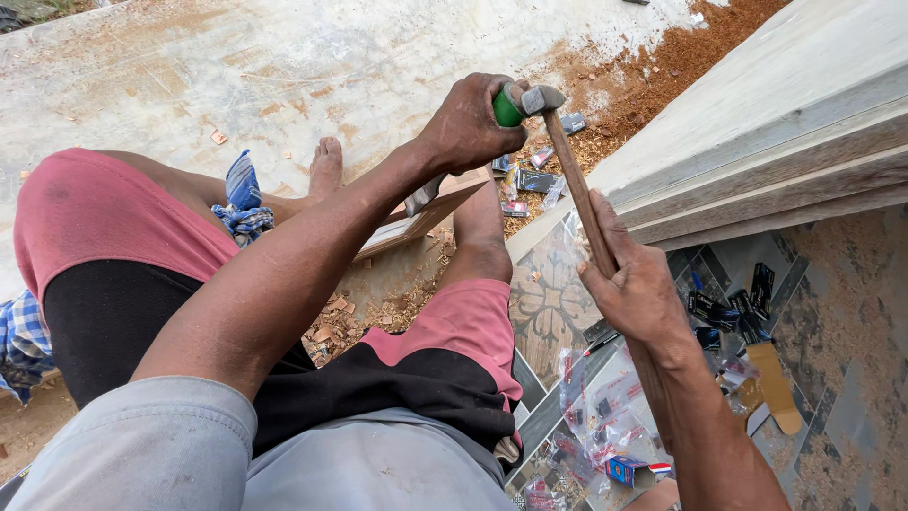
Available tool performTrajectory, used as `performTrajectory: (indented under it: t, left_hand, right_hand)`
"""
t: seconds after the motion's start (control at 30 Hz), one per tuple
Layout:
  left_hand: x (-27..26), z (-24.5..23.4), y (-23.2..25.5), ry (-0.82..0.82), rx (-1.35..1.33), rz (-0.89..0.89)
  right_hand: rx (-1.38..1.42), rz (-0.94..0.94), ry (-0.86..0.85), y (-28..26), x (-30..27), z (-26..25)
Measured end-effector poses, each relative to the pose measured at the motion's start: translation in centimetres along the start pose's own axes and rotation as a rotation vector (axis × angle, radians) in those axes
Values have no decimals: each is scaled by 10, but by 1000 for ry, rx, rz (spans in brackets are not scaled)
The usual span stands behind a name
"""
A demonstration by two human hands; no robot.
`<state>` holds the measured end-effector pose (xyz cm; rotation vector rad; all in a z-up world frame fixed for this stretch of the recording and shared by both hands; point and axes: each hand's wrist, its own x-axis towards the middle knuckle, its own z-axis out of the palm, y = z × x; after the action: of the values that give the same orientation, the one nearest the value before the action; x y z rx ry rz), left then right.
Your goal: The person carves out sections of a wooden frame using a chisel and a hammer.
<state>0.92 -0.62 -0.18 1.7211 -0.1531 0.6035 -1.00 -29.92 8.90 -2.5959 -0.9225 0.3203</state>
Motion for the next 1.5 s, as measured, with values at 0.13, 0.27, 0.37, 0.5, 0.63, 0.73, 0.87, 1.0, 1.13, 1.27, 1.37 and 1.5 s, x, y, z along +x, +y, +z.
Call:
performTrajectory:
  t: [0.13,0.27,0.37,0.5,0.63,0.73,0.87,1.0,1.13,1.27,1.37,1.5]
  left_hand:
    - [-28,-36,5,12,115,40]
    - [-74,-76,34,68,89,3]
    - [-78,-79,51,97,253,145]
    - [-62,-76,52,197,-41,103]
    - [-38,-56,31,261,13,166]
    - [-34,-46,17,289,5,199]
    - [-34,-42,7,270,23,161]
    - [-35,-38,1,250,39,131]
    - [-33,-37,-9,220,85,185]
    - [-31,-38,-13,180,60,214]
    - [-33,-36,-6,129,13,145]
    - [-31,-28,10,22,40,180]
  right_hand:
    - [290,-106,113,19,-24,42]
    - [295,156,54,42,-47,112]
    - [347,250,3,46,-62,160]
    - [405,155,35,38,-66,201]
    - [312,257,-5,45,-61,208]
    - [347,102,51,51,-61,207]
    - [348,212,-15,48,-61,203]
    - [348,233,-35,45,-59,202]
    - [348,140,8,48,-57,204]
    - [348,203,-23,46,-56,204]
    - [320,258,-49,42,-54,201]
    - [333,218,-42,42,-54,201]
